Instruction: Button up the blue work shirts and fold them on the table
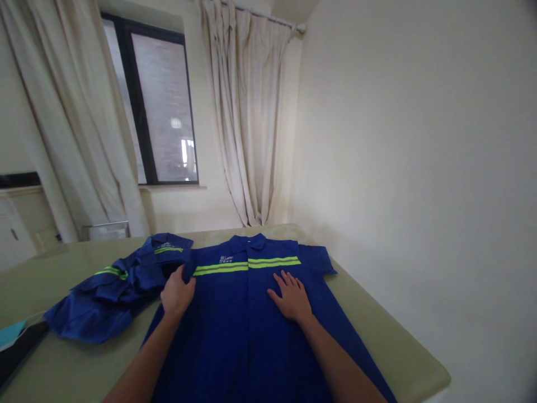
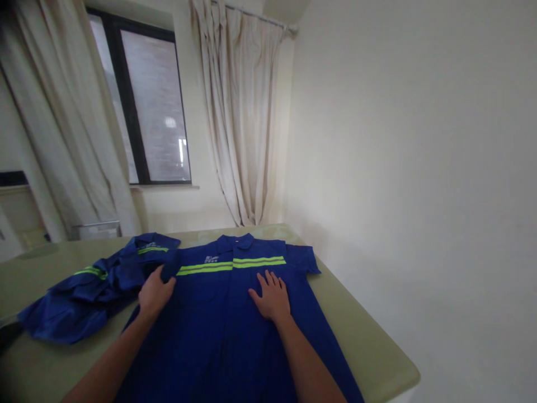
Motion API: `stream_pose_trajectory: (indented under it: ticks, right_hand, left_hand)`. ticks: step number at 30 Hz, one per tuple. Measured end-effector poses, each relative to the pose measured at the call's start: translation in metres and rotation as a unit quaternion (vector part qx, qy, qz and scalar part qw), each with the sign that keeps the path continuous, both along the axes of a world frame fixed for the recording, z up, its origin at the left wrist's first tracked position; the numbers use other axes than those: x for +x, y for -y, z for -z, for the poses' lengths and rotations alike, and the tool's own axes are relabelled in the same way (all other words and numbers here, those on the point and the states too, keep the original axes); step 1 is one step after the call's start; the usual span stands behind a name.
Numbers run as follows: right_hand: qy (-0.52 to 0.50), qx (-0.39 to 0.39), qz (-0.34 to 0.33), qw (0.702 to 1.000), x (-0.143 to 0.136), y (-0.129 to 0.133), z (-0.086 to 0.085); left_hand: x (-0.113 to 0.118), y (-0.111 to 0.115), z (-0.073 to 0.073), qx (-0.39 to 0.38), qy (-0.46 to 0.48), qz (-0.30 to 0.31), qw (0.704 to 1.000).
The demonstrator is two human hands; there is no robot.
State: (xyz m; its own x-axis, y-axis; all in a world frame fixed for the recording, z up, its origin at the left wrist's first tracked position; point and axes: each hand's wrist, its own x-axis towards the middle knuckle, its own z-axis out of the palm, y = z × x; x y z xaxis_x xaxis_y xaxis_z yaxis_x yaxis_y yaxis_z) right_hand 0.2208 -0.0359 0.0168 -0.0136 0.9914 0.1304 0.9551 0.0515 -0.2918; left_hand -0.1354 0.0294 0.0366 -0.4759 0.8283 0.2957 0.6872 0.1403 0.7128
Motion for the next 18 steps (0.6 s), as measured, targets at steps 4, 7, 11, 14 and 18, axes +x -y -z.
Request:
stream_pose_trajectory:
  ticks: [4,7,11,14,18]
  right_hand:
    - [-0.002,0.004,0.002,1.0,0.0,0.002,-0.001]
    - [-0.006,0.014,0.002,1.0,-0.001,0.001,0.001]
    - [-0.047,0.041,0.021,0.998,0.001,-0.002,0.003]
    - [-0.146,0.108,0.153,0.971,0.011,-0.006,-0.002]
    - [-0.272,0.161,0.395,0.863,0.042,-0.018,-0.019]
  left_hand:
    - [0.015,0.009,0.005,-0.051,-0.26,0.274,0.925]
    - [0.021,0.016,0.017,-0.064,-0.311,0.28,0.906]
    - [0.023,0.017,0.032,-0.053,-0.296,0.273,0.914]
    - [0.022,0.017,0.035,-0.05,-0.286,0.28,0.915]
    - [0.023,0.021,0.029,-0.003,-0.261,0.269,0.927]
